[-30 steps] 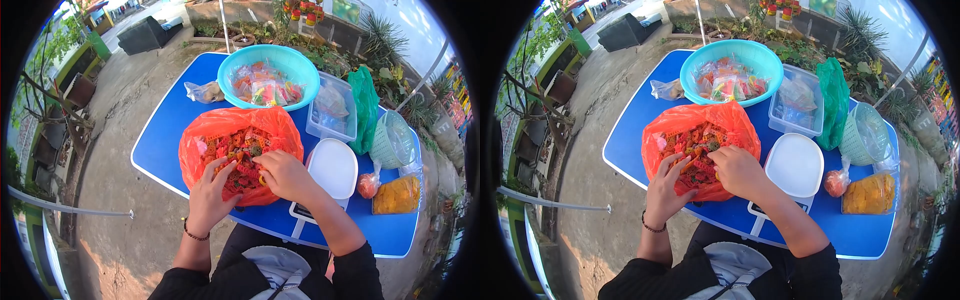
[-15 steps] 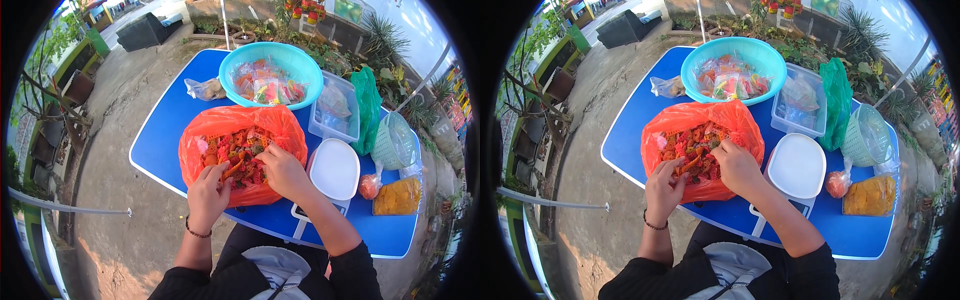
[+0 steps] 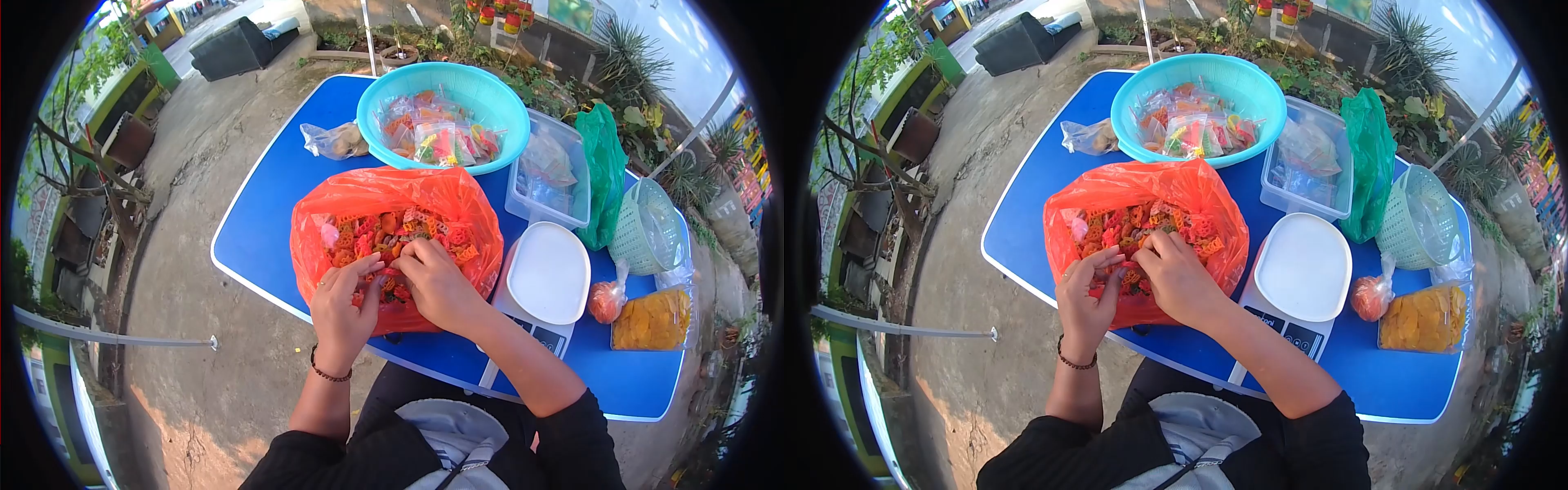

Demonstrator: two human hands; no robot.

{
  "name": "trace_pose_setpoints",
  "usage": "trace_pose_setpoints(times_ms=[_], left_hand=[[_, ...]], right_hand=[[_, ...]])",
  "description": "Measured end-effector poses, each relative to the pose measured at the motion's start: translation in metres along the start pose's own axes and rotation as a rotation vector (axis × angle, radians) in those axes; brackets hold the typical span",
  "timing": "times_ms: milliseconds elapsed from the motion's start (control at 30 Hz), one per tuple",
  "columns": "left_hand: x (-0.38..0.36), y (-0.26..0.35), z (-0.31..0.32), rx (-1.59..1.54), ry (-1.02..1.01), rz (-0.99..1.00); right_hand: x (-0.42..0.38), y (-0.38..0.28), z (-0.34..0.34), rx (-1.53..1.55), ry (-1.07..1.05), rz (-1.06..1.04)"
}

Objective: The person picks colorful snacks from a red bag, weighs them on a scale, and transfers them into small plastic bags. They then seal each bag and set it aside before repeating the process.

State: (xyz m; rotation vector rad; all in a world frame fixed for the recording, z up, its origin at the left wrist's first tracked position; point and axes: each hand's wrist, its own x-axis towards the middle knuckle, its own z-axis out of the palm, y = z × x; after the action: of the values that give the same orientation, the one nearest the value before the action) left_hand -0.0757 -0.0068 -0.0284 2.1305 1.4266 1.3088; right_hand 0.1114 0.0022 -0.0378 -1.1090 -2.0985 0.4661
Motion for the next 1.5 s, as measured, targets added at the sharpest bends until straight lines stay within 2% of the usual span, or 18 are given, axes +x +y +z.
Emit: trace_pose_setpoints(times_ms=[133, 300, 433, 600, 833, 967, 1133, 1267, 1333, 1367, 1433, 1467, 1500], left_hand=[[0.001, -0.001, -0.002, 0.035, 0.118, -0.06], [-0.006, -0.013, -0.014, 0.233, 0.091, -0.184], [-0.006, -0.01, -0.019, 0.262, 0.027, -0.222], [-0.006, -0.009, -0.019, 0.228, 0.019, -0.202], [-0.006, -0.012, -0.013, 0.267, 0.023, -0.173], [-0.001, -0.012, -0.008, 0.311, 0.027, -0.168], [0.004, -0.014, -0.004, 0.304, -0.007, -0.2], [0.006, -0.008, 0.004, 0.106, -0.004, -0.257], [0.003, -0.003, 0.007, -0.007, -0.037, -0.269], [0.003, -0.003, 0.009, -0.035, -0.041, -0.262], [0.005, -0.004, 0.012, -0.091, -0.05, -0.246], [0.009, -0.007, 0.012, 0.045, -0.023, -0.131], [0.017, -0.012, 0.01, 0.181, 0.006, -0.015]], right_hand=[[0.007, 0.0, 0.005, 0.068, -0.005, 0.116], [0.024, 0.003, 0.019, 0.202, 0.058, 0.168], [0.039, -0.005, 0.026, 0.08, -0.046, 0.202], [0.04, 0.002, 0.029, 0.117, -0.084, 0.211], [0.037, 0.011, 0.001, 0.318, 0.078, 0.376], [0.036, 0.013, -0.013, 0.302, -0.048, 0.451], [0.028, 0.013, -0.004, 0.325, 0.018, 0.409], [0.027, 0.01, 0.001, 0.402, 0.024, 0.35], [0.025, 0.009, 0.001, 0.335, 0.032, 0.272], [0.024, 0.009, 0.001, 0.301, 0.034, 0.233], [0.026, 0.009, 0.0, 0.293, 0.062, 0.293], [0.027, 0.009, -0.001, 0.29, 0.075, 0.322], [0.028, 0.009, -0.002, 0.128, 0.093, 0.31]])
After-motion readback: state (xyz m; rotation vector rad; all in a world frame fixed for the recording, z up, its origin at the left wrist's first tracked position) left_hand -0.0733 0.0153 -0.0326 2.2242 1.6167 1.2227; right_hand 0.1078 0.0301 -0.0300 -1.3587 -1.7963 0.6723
